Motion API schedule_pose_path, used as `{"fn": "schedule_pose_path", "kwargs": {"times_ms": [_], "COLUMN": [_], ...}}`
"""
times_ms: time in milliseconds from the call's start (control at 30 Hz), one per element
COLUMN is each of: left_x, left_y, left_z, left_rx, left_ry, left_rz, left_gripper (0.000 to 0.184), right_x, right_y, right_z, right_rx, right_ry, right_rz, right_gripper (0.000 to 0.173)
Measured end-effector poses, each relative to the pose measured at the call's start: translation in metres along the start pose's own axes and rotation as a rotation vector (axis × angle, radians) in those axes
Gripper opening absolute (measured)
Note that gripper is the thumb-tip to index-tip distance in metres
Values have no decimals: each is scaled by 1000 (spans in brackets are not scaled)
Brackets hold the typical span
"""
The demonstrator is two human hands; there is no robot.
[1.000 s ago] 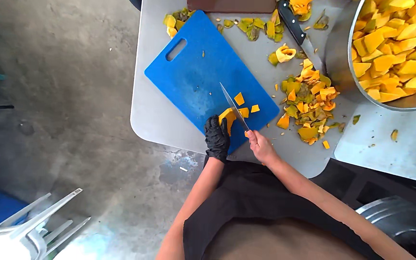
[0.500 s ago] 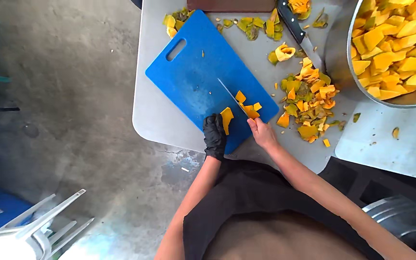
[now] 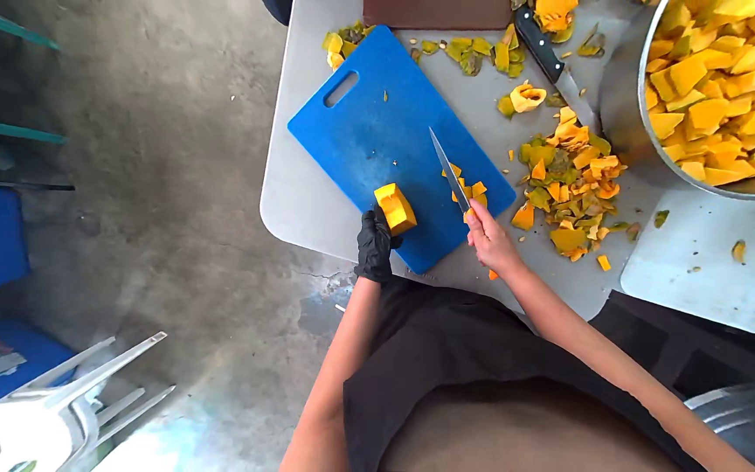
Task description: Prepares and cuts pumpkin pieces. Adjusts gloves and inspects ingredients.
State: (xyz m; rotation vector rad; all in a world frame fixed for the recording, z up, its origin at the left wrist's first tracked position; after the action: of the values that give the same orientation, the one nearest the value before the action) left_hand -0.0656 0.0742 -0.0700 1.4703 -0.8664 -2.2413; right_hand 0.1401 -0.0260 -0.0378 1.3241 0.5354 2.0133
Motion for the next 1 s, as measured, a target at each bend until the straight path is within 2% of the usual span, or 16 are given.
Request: {"fn": "schedule_pose_path", "kwargs": {"times_ms": [100, 200, 267, 333, 400, 467, 533, 633, 767, 867, 1000], "left_x": [-3, -11, -32, -61, -92, -116, -128, -132, -131, -143, -151], "left_y": [4, 4, 7, 12, 18, 22, 20, 13, -1, -14, -17], "left_z": [1, 11, 21, 18, -2, -30, -55, -79, -100, -86, -6], "left_rx": [61, 67, -35, -92, 26, 233, 353, 399, 387, 314, 43], "left_ry": [54, -262, -485, -510, -476, -538, -696, -930, -1094, -924, -457], "left_rz": [18, 34, -95, -358, -513, -527, -507, -494, -490, -487, -493], "left_gripper": [46, 50, 51, 45, 42, 48, 47, 38, 35, 38, 38], "right_x": [2, 6, 10, 15, 18, 19, 21, 19, 11, 9, 2], "right_y": [-1, -2, -2, 2, 7, 12, 16, 22, 28, 35, 46], "right_z": [-1, 0, 3, 7, 9, 8, 7, 10, 4, 2, 4], "right_rx": [-6, -14, -47, -98, -125, -147, -157, -165, -169, -141, -111], "right_ry": [-1, 1, 53, 143, 238, 306, 362, 437, 508, 426, 267], "right_rz": [12, 16, 63, 138, 152, 158, 128, 86, 124, 103, 125], "right_gripper": [49, 49, 49, 47, 48, 49, 50, 49, 48, 48, 43]}}
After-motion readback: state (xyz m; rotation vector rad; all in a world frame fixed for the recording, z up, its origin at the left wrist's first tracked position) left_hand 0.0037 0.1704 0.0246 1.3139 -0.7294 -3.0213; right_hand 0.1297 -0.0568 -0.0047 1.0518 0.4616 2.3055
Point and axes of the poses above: each hand's wrist, its own y-axis away from the middle knuckle, its own z-axis out of the back of the hand, x = y × z, the point moved 4 cm from there along -y, towards the middle knuckle
